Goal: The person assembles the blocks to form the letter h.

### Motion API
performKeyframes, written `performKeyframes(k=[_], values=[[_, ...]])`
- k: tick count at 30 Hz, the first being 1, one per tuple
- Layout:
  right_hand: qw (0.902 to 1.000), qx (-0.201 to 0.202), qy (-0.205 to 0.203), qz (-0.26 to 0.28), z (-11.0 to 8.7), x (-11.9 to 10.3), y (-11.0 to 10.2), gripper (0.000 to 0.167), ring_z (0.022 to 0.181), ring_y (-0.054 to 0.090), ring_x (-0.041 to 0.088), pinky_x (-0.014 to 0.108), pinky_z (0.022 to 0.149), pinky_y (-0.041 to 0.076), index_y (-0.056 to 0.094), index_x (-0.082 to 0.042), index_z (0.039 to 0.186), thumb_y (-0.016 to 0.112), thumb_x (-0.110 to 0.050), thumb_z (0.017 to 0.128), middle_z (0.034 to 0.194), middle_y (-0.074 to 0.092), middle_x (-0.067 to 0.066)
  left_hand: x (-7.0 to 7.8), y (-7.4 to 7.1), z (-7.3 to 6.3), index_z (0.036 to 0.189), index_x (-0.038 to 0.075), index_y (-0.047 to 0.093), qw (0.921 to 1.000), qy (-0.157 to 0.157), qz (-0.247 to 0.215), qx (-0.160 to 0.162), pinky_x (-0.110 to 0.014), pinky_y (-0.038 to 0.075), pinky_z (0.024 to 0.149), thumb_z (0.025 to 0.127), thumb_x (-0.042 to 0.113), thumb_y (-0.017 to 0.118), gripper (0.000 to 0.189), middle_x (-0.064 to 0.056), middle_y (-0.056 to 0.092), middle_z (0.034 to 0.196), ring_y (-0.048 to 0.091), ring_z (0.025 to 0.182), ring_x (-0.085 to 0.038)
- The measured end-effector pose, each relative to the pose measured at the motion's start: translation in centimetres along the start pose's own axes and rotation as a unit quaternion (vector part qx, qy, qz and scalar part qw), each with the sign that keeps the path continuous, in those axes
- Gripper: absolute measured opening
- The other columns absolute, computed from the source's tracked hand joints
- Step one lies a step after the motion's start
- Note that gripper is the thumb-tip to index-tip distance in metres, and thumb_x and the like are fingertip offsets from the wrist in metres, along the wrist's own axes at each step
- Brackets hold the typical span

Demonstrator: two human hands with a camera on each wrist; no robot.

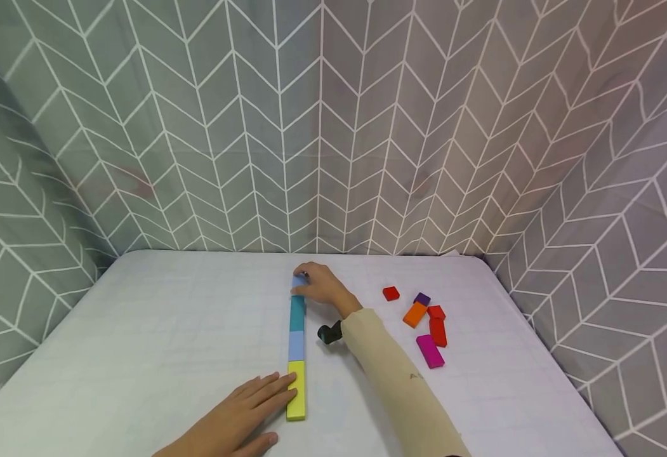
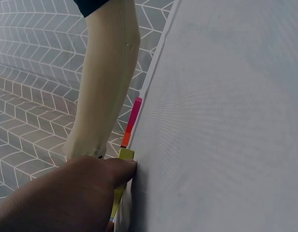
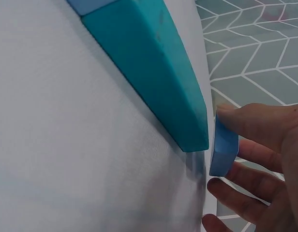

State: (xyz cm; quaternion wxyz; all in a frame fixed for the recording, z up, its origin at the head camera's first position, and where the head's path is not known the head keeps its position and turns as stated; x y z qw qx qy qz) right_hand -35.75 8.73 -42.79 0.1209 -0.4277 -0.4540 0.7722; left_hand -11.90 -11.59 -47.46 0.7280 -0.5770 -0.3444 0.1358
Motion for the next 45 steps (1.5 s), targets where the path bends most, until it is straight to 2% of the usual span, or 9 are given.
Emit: performKeyframes(k=[5, 9, 15, 17, 23, 27, 32, 41, 45], values=[[0.9998, -0.009, 0.019, -0.008, -0.38, 0.00, 0.05, 0.039, 0.128, 0.059, 0.035, 0.044, 0.110, 0.045, 0.066, 0.002, 0.129, 0.077, -0.017, 0.096, 0.134, 0.065, 0.018, 0.04, 0.11, 0.17, 0.162, 0.020, 0.039, 1.0000, 0.007, -0.004, 0.004, -0.057, 0.037, 0.114, 0.110, 0.057, 0.037, 0.063, 0.003, 0.030, 0.168, 0.034, 0.150, -0.027], [0.9998, -0.006, 0.018, -0.010, -0.65, 0.14, -0.01, 0.039, 0.128, 0.058, 0.036, 0.045, 0.110, 0.044, 0.066, 0.003, 0.128, 0.076, -0.016, 0.096, 0.133, 0.065, 0.020, 0.09, 0.37, 0.42, 0.161, 0.020, 0.041, 0.9999, 0.007, -0.005, 0.008, -0.057, 0.037, 0.114, 0.110, 0.057, 0.037, 0.063, 0.003, 0.031, 0.168, 0.035, 0.150, -0.028], [0.9989, -0.028, 0.036, -0.009, -0.65, 0.51, 0.45, 0.038, 0.127, 0.059, 0.033, 0.043, 0.109, 0.045, 0.067, 0.000, 0.128, 0.076, -0.017, 0.095, 0.133, 0.065, 0.016, 0.22, 0.76, 0.54, 0.160, 0.021, 0.043, 0.9993, -0.009, -0.026, -0.024, -0.058, 0.037, 0.114, 0.108, 0.063, 0.035, 0.067, 0.004, 0.031, 0.168, 0.034, 0.150, -0.028], [0.9987, -0.027, 0.043, -0.002, -0.65, 0.47, 0.47, 0.038, 0.128, 0.059, 0.033, 0.044, 0.110, 0.045, 0.067, 0.000, 0.129, 0.076, -0.016, 0.095, 0.134, 0.065, 0.016, 0.23, 0.65, 0.50, 0.160, 0.020, 0.043, 0.9993, -0.010, -0.028, -0.025, -0.059, 0.037, 0.114, 0.108, 0.062, 0.035, 0.067, 0.004, 0.031, 0.168, 0.034, 0.150, -0.028], [0.9993, -0.009, 0.037, 0.004, -0.54, 0.38, 0.30, 0.039, 0.130, 0.057, 0.033, 0.044, 0.112, 0.043, 0.066, 0.001, 0.129, 0.077, -0.014, 0.095, 0.135, 0.064, 0.017, 0.14, 0.16, 0.43, 0.161, 0.020, 0.042, 0.9998, -0.006, -0.017, -0.013, -0.058, 0.037, 0.114, 0.109, 0.060, 0.036, 0.065, 0.004, 0.031, 0.168, 0.034, 0.150, -0.027], [0.9995, -0.010, 0.023, 0.016, -0.39, 0.22, 0.50, 0.039, 0.130, 0.057, 0.035, 0.045, 0.112, 0.042, 0.065, 0.002, 0.129, 0.076, -0.014, 0.095, 0.136, 0.063, 0.019, -0.03, 0.23, 0.32, 0.160, 0.021, 0.042, 0.9996, -0.014, -0.014, -0.018, -0.058, 0.037, 0.114, 0.108, 0.062, 0.036, 0.067, 0.004, 0.031, 0.168, 0.035, 0.150, -0.028], [0.9995, -0.010, 0.025, 0.018, -0.14, 0.04, 0.87, 0.037, 0.129, 0.057, 0.035, 0.045, 0.112, 0.042, 0.067, 0.001, 0.128, 0.076, -0.015, 0.095, 0.135, 0.063, 0.018, -0.19, 0.23, 0.16, 0.160, 0.021, 0.043, 0.9992, -0.026, -0.020, -0.024, -0.059, 0.036, 0.114, 0.107, 0.064, 0.037, 0.068, 0.004, 0.031, 0.168, 0.035, 0.150, -0.029], [0.9995, 0.013, 0.021, 0.022, -0.13, 0.29, 0.78, 0.032, 0.127, 0.059, 0.035, 0.046, 0.112, 0.042, 0.070, 0.000, 0.122, 0.077, -0.009, 0.092, 0.131, 0.065, 0.017, -0.18, -0.11, 0.33, 0.160, 0.022, 0.042, 0.9992, -0.025, -0.023, -0.023, -0.059, 0.035, 0.115, 0.107, 0.063, 0.037, 0.067, 0.005, 0.031, 0.168, 0.034, 0.150, -0.028], [0.9995, 0.005, 0.022, 0.023, -0.30, 0.47, 0.86, 0.032, 0.127, 0.058, 0.035, 0.045, 0.112, 0.043, 0.069, 0.000, 0.123, 0.076, -0.009, 0.093, 0.133, 0.065, 0.018, -0.16, 0.00, 0.40, 0.160, 0.022, 0.043, 0.9988, -0.027, -0.028, -0.029, -0.059, 0.035, 0.115, 0.107, 0.065, 0.037, 0.069, 0.004, 0.031, 0.167, 0.034, 0.150, -0.028]])
Point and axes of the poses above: each hand's wrist, its own z-axis towards the middle knuckle, its own y-axis out of the palm, x = y × z, the point moved 1 cm from there along z, towards the middle knuckle
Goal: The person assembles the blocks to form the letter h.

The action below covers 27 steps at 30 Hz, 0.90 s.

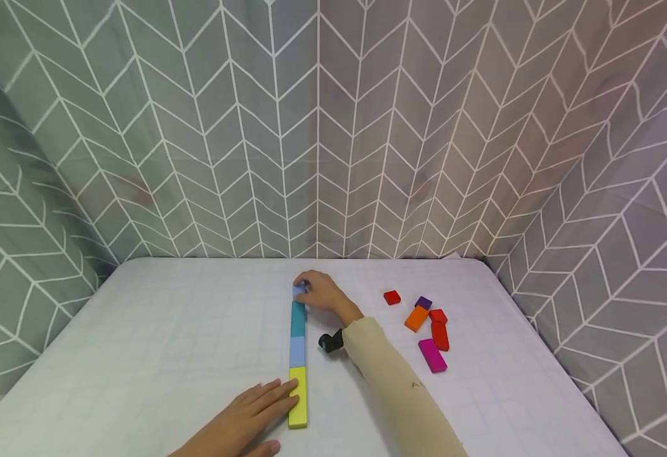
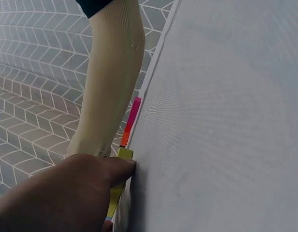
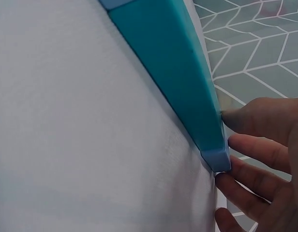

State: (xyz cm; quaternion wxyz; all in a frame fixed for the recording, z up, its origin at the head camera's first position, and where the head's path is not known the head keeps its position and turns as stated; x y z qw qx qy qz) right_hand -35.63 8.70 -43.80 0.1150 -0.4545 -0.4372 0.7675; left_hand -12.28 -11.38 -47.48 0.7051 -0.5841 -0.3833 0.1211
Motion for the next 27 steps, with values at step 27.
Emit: performKeyframes(k=[27], values=[[0.9953, 0.063, -0.032, 0.066, -2.3, 1.3, 0.0, 0.037, 0.112, 0.065, 0.035, 0.049, 0.098, 0.052, 0.063, 0.004, 0.132, 0.069, -0.007, 0.097, 0.134, 0.062, 0.020, 0.2, -0.2, -0.5, 0.162, 0.023, 0.039, 0.9996, 0.019, 0.006, 0.022, -0.057, 0.034, 0.116, 0.110, 0.058, 0.037, 0.063, 0.004, 0.029, 0.168, 0.032, 0.151, -0.026]])
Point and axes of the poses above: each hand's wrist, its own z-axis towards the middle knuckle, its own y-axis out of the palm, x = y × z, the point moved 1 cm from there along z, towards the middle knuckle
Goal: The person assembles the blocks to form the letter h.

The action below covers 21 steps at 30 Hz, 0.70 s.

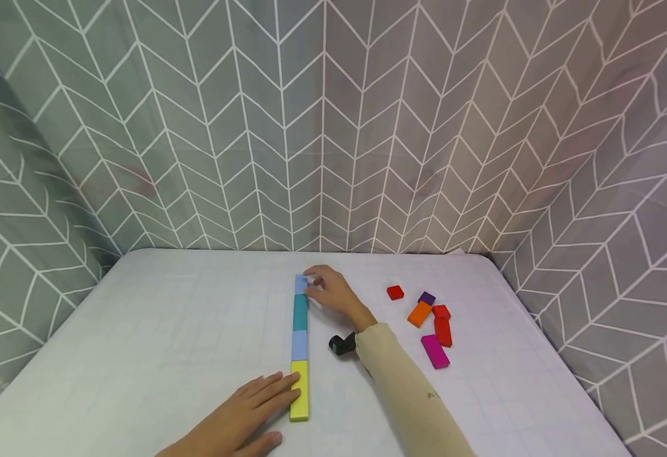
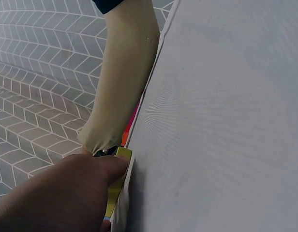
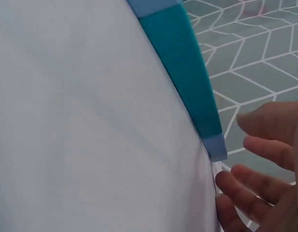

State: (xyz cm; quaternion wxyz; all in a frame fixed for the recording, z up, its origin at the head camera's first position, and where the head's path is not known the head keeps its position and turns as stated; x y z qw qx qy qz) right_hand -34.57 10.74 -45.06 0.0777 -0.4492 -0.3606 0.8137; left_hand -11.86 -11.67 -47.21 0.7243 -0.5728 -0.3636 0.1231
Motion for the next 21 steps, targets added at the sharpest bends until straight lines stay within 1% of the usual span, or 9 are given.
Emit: performKeyframes(k=[4, 8, 11, 15, 18, 21], values=[[0.9998, 0.008, 0.013, 0.009, -0.5, 0.0, 0.1, 0.036, 0.113, 0.065, 0.034, 0.049, 0.100, 0.052, 0.063, 0.003, 0.133, 0.069, -0.007, 0.098, 0.132, 0.064, 0.019, 0.0, 0.0, 0.1, 0.162, 0.023, 0.038, 1.0000, -0.002, 0.001, -0.002, -0.057, 0.034, 0.116, 0.110, 0.058, 0.036, 0.063, 0.005, 0.028, 0.169, 0.032, 0.152, -0.026], [0.9994, 0.024, 0.017, 0.018, -0.7, -0.1, 0.3, 0.036, 0.113, 0.065, 0.034, 0.050, 0.100, 0.052, 0.063, 0.002, 0.132, 0.069, -0.006, 0.098, 0.131, 0.064, 0.017, 0.0, 0.1, 0.1, 0.162, 0.024, 0.038, 0.9999, -0.010, 0.002, -0.005, -0.057, 0.034, 0.116, 0.109, 0.060, 0.035, 0.064, 0.005, 0.028, 0.169, 0.031, 0.152, -0.026], [0.9991, 0.031, 0.024, 0.019, -0.8, -0.3, 0.4, 0.035, 0.114, 0.065, 0.032, 0.048, 0.100, 0.052, 0.063, 0.000, 0.132, 0.069, -0.006, 0.098, 0.133, 0.063, 0.015, 0.0, 0.1, -0.1, 0.162, 0.025, 0.039, 0.9997, -0.019, -0.006, -0.010, -0.057, 0.033, 0.117, 0.109, 0.061, 0.036, 0.065, 0.006, 0.028, 0.169, 0.031, 0.152, -0.025], [0.9987, 0.030, 0.039, 0.016, -1.2, -0.6, 0.2, 0.036, 0.115, 0.065, 0.031, 0.048, 0.102, 0.052, 0.063, -0.002, 0.134, 0.069, -0.007, 0.099, 0.137, 0.062, 0.014, 0.0, 0.0, -0.1, 0.163, 0.026, 0.038, 0.9994, -0.026, -0.015, -0.019, -0.057, 0.031, 0.118, 0.108, 0.062, 0.036, 0.065, 0.007, 0.027, 0.169, 0.029, 0.153, -0.025], [0.9986, 0.031, 0.038, 0.020, -1.6, -0.8, 0.0, 0.037, 0.115, 0.065, 0.033, 0.050, 0.100, 0.053, 0.062, -0.001, 0.134, 0.070, -0.005, 0.098, 0.137, 0.061, 0.015, 0.0, -0.1, -0.1, 0.163, 0.025, 0.037, 0.9998, -0.015, -0.008, -0.013, -0.057, 0.032, 0.117, 0.109, 0.060, 0.036, 0.065, 0.006, 0.027, 0.169, 0.030, 0.153, -0.025], [0.9987, 0.038, 0.027, 0.023, -1.8, -0.6, -0.3, 0.036, 0.112, 0.066, 0.034, 0.051, 0.097, 0.055, 0.062, 0.001, 0.132, 0.071, -0.003, 0.097, 0.133, 0.063, 0.017, 0.0, 0.0, -0.1, 0.163, 0.024, 0.036, 1.0000, -0.003, 0.001, -0.005, -0.057, 0.034, 0.116, 0.110, 0.059, 0.035, 0.064, 0.005, 0.027, 0.169, 0.030, 0.152, -0.026]])
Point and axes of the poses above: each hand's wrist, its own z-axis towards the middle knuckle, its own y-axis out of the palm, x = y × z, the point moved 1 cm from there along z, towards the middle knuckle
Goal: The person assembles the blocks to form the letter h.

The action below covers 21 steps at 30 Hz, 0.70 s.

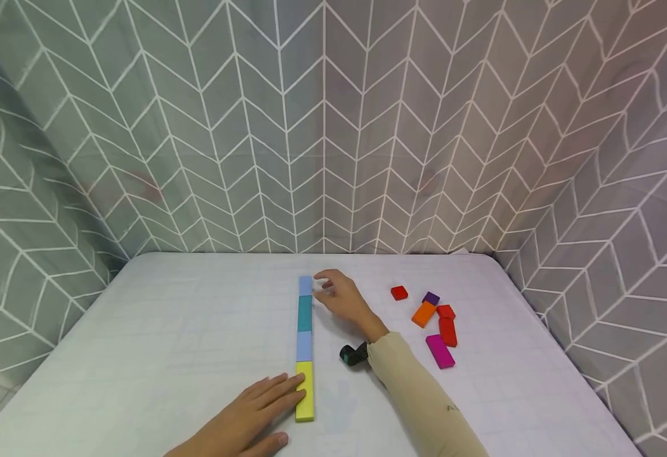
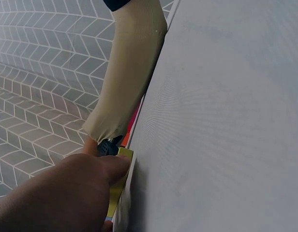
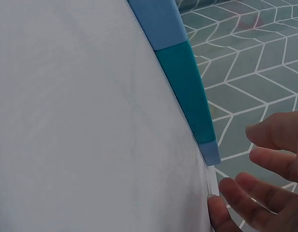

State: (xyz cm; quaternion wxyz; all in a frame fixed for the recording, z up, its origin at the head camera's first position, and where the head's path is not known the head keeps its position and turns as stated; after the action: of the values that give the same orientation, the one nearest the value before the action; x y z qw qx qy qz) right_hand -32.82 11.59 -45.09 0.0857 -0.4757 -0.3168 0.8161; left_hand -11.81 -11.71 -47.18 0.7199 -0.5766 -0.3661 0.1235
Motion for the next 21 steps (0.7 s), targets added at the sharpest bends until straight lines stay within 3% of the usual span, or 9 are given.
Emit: performKeyframes(k=[5, 12, 21], values=[[0.9999, -0.005, -0.012, 0.001, -0.10, 0.38, -0.03, 0.035, 0.109, 0.066, 0.035, 0.051, 0.096, 0.055, 0.062, 0.003, 0.131, 0.070, -0.004, 0.097, 0.129, 0.064, 0.020, -0.04, 0.09, 0.07, 0.163, 0.022, 0.037, 1.0000, -0.005, 0.001, -0.006, -0.056, 0.033, 0.117, 0.109, 0.060, 0.034, 0.066, 0.005, 0.027, 0.169, 0.030, 0.152, -0.026], [0.9998, -0.014, 0.012, 0.008, -0.48, 0.41, 0.08, 0.038, 0.109, 0.067, 0.035, 0.051, 0.096, 0.054, 0.062, 0.004, 0.132, 0.071, -0.006, 0.097, 0.127, 0.065, 0.021, 0.07, -0.10, 0.05, 0.162, 0.022, 0.039, 0.9996, -0.014, -0.017, -0.021, -0.057, 0.033, 0.116, 0.108, 0.062, 0.036, 0.067, 0.005, 0.028, 0.169, 0.030, 0.152, -0.027], [0.9996, -0.012, 0.018, 0.015, -0.47, 0.42, -0.32, 0.039, 0.110, 0.066, 0.033, 0.051, 0.098, 0.053, 0.061, 0.003, 0.134, 0.071, -0.006, 0.097, 0.128, 0.065, 0.020, 0.08, -0.09, 0.26, 0.162, 0.023, 0.039, 0.9997, -0.014, -0.011, -0.014, -0.057, 0.032, 0.117, 0.108, 0.062, 0.035, 0.067, 0.006, 0.027, 0.169, 0.029, 0.153, -0.025]])
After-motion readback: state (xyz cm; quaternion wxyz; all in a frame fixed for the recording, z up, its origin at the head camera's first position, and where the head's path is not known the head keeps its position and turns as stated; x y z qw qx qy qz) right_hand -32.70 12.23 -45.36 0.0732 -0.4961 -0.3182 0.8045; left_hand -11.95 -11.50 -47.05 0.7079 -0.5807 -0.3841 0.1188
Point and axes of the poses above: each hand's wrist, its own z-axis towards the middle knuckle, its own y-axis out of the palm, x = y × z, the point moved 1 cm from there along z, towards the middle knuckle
